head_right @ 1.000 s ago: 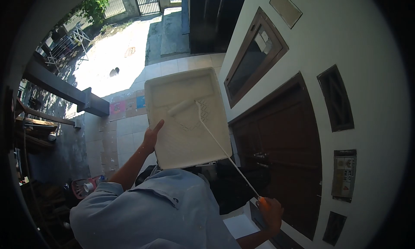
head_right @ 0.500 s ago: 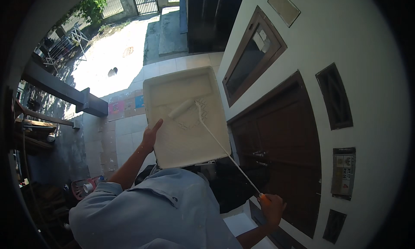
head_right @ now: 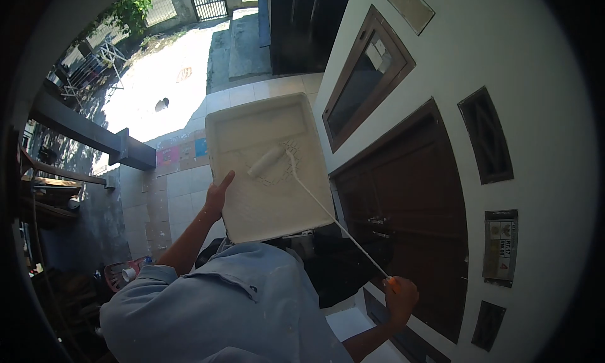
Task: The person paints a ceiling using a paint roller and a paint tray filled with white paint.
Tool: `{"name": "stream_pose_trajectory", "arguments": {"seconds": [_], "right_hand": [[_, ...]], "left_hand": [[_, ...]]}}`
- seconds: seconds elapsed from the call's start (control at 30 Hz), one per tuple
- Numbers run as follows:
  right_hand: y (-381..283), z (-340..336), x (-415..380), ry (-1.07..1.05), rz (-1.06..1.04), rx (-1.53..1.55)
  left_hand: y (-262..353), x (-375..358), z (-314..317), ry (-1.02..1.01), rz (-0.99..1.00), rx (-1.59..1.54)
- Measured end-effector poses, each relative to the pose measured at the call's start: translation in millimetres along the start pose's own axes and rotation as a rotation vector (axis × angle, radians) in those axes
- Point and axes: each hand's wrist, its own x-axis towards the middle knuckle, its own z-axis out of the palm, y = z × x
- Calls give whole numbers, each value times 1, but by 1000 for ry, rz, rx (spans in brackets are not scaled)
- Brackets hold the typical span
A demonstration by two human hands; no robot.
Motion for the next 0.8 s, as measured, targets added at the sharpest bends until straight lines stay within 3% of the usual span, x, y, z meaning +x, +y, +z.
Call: {"name": "stream_pose_trajectory", "arguments": {"seconds": [0.1, 0.23, 0.43, 0.53, 0.63, 0.8], "right_hand": [[-1, 12, 1, -141, -146, 206], [-7, 5, 0, 115, -73, -70], [-35, -2, 0, -71, -61, 138], [-27, -2, 5, 9, -48, 79], [-44, 3, 1, -166, -41, 101], [-32, -6, 7, -199, 22, 163]], "left_hand": [[-1, 1, 3, -14, 62, -65], [-2, 0, -3, -45, -30, 3], [1, -1, -3, -32, -15, -8], [0, 0, -1, -21, -20, 5], [-2, 4, 3, -22, 59, -30], [-5, 3, -1, 4, 5, 13]]}}
